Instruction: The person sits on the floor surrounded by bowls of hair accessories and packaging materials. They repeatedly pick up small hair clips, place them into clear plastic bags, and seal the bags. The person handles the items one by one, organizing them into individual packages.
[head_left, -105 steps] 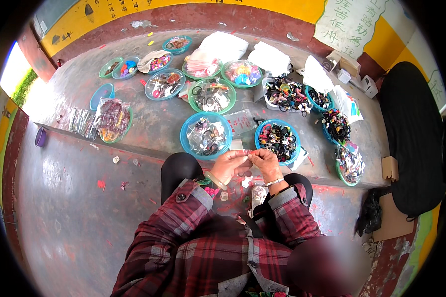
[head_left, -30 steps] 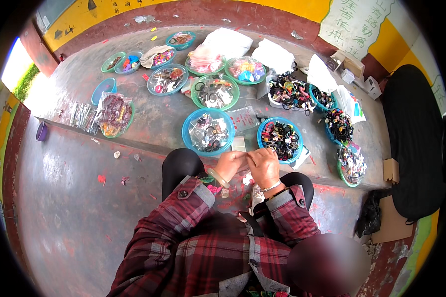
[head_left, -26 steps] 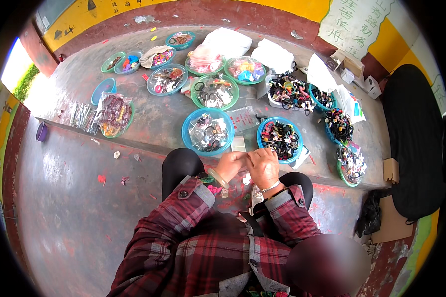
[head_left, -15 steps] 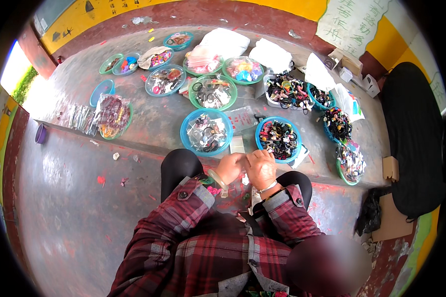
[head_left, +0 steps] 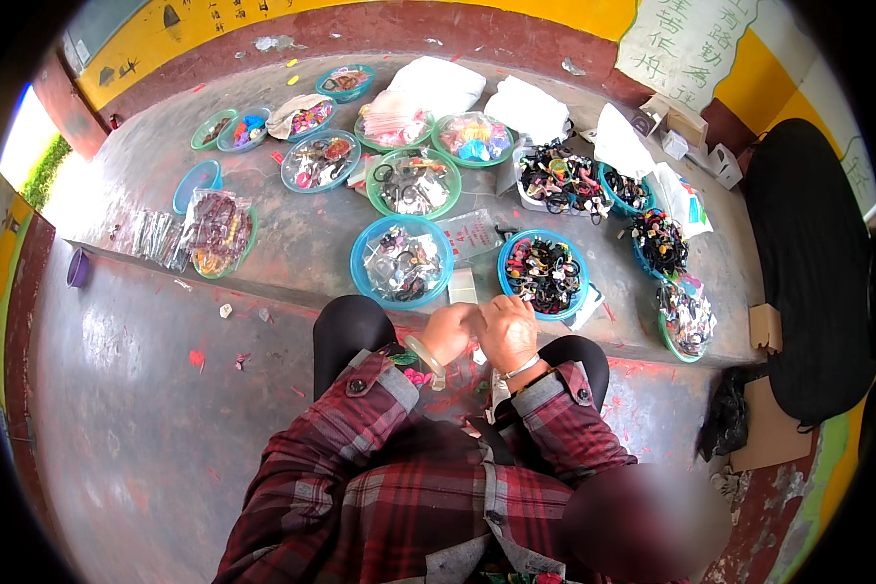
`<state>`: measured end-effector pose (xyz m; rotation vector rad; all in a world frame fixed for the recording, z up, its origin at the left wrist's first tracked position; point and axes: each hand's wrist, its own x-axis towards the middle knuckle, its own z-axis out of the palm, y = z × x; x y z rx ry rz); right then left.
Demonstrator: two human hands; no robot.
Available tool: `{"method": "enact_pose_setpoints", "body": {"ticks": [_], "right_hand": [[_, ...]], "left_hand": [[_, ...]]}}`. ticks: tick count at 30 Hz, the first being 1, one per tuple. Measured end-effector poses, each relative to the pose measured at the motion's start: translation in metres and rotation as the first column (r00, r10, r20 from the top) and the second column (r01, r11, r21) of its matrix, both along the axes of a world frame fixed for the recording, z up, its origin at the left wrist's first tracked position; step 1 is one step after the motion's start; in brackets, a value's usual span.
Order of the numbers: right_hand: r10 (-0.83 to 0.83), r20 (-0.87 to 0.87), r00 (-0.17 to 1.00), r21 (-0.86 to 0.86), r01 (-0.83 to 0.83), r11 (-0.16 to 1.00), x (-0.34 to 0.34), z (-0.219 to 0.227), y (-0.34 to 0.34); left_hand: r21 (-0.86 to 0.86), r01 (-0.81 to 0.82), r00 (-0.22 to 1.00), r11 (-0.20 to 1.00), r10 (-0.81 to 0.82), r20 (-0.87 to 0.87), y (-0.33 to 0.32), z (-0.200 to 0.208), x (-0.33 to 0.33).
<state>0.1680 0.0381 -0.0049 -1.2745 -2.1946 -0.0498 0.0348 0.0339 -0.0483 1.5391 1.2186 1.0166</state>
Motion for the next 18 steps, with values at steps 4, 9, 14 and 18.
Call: {"method": "enact_pose_setpoints", "body": {"ticks": [4, 9, 14, 18], "right_hand": [[-0.003, 0.004, 1.0, -0.018, 0.004, 1.0, 0.0011, 0.0007, -0.0006], [-0.022, -0.021, 1.0, -0.036, 0.021, 0.999, 0.0006, -0.0011, -0.0001], [-0.027, -0.021, 0.999, -0.048, 0.026, 0.999, 0.0008, 0.0006, -0.0005], [-0.029, -0.099, 0.995, -0.07, 0.022, 0.997, 0.0011, -0.0019, 0.0013]], "left_hand": [[0.035, 0.019, 0.999, 0.999, -0.018, -0.032, -0.0023, 0.0043, 0.0004], [0.019, 0.008, 0.999, 1.0, -0.007, -0.039, -0.0016, 0.0011, -0.0003], [0.02, 0.009, 1.0, 1.0, -0.009, -0.02, -0.0025, 0.0093, 0.0003], [-0.052, -0.009, 1.0, 0.999, 0.01, 0.007, -0.002, 0.0053, 0.0004]]}}
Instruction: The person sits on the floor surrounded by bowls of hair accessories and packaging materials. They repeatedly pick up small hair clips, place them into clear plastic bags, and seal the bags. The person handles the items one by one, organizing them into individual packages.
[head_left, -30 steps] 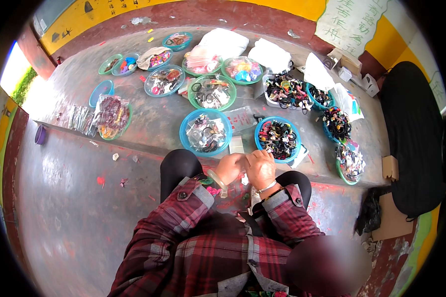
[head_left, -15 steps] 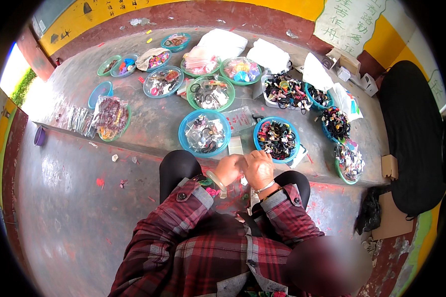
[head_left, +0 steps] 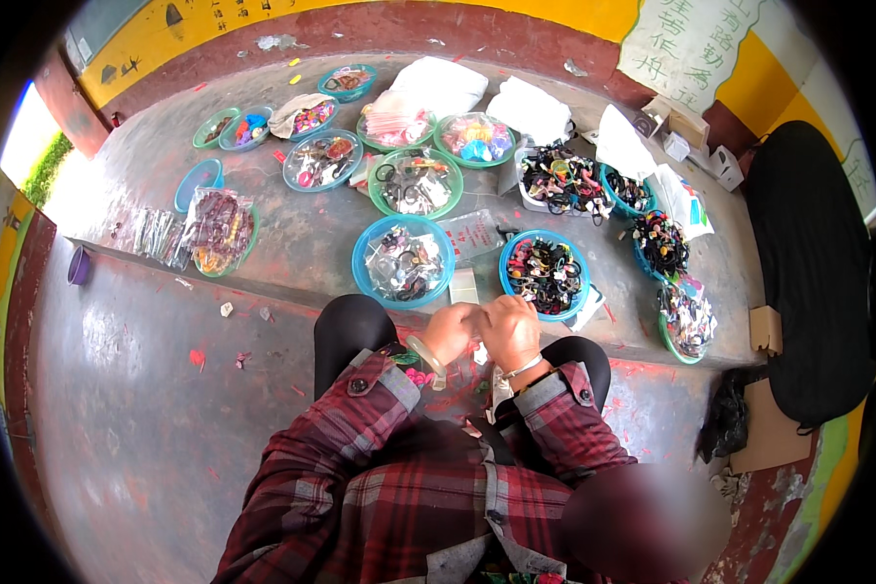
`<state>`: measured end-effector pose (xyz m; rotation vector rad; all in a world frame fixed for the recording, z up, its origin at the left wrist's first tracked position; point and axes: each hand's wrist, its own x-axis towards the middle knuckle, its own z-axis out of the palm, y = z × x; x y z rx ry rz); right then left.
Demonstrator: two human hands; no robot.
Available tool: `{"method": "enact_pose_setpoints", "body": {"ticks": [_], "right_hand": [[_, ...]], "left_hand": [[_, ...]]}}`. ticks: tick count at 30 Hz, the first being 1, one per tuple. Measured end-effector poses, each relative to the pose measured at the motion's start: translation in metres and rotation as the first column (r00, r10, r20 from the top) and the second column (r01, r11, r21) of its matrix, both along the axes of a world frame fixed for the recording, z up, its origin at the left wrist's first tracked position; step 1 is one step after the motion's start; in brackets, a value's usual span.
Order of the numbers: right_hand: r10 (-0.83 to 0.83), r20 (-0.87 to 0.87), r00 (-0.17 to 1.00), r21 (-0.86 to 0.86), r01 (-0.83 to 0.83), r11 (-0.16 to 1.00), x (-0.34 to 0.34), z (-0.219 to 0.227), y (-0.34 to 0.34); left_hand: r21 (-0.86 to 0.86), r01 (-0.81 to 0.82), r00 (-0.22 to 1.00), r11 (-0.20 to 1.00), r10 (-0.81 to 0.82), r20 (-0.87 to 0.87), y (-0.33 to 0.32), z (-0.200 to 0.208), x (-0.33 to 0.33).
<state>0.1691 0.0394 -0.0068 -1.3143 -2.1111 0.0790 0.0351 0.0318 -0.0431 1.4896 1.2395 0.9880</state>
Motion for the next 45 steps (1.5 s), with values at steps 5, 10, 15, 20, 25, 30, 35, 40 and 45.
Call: {"method": "enact_pose_setpoints", "body": {"ticks": [5, 10, 15, 20, 25, 30, 35, 40, 45], "right_hand": [[-0.032, -0.349, 0.936, -0.26, -0.064, 0.964, 0.003, -0.011, 0.008], [-0.067, -0.42, 0.905, -0.335, -0.086, 0.938, 0.006, -0.013, 0.009], [-0.074, -0.409, 0.909, -0.32, -0.068, 0.945, 0.005, -0.014, 0.009], [-0.047, -0.352, 0.935, -0.281, -0.058, 0.958, 0.005, -0.014, 0.009], [-0.002, -0.245, 0.969, -0.182, -0.044, 0.982, 0.004, -0.009, 0.006], [0.03, 0.008, 1.0, 0.055, -0.03, 0.998, 0.001, 0.009, -0.002], [0.043, 0.114, 0.993, 0.158, -0.061, 0.986, -0.001, 0.012, -0.002], [0.035, 0.13, 0.991, 0.167, -0.056, 0.984, 0.0, 0.01, -0.003], [-0.004, 0.003, 1.0, 0.142, 0.004, 0.99, -0.002, 0.008, -0.002]], "left_hand": [[-0.091, -0.088, 0.98, 0.992, 0.103, 0.17, 0.013, -0.038, -0.004], [-0.048, -0.112, 0.984, 0.993, 0.118, 0.131, 0.013, -0.036, -0.004], [-0.077, -0.113, 0.981, 0.991, 0.123, 0.148, 0.011, -0.026, -0.003], [-0.114, -0.095, 0.97, 0.989, 0.118, 0.211, 0.012, -0.029, -0.004], [-0.192, -0.039, 0.932, 0.981, 0.105, 0.348, 0.01, -0.025, -0.003], [-0.192, 0.028, 0.96, 0.981, 0.027, 0.278, 0.004, 0.011, -0.003], [-0.124, 0.033, 0.98, 0.992, -0.008, 0.2, 0.003, 0.007, -0.003], [-0.124, 0.055, 0.973, 0.991, -0.026, 0.228, 0.002, 0.004, -0.002], [-0.121, 0.032, 0.972, 0.992, -0.002, 0.233, 0.002, 0.006, -0.002]]}}
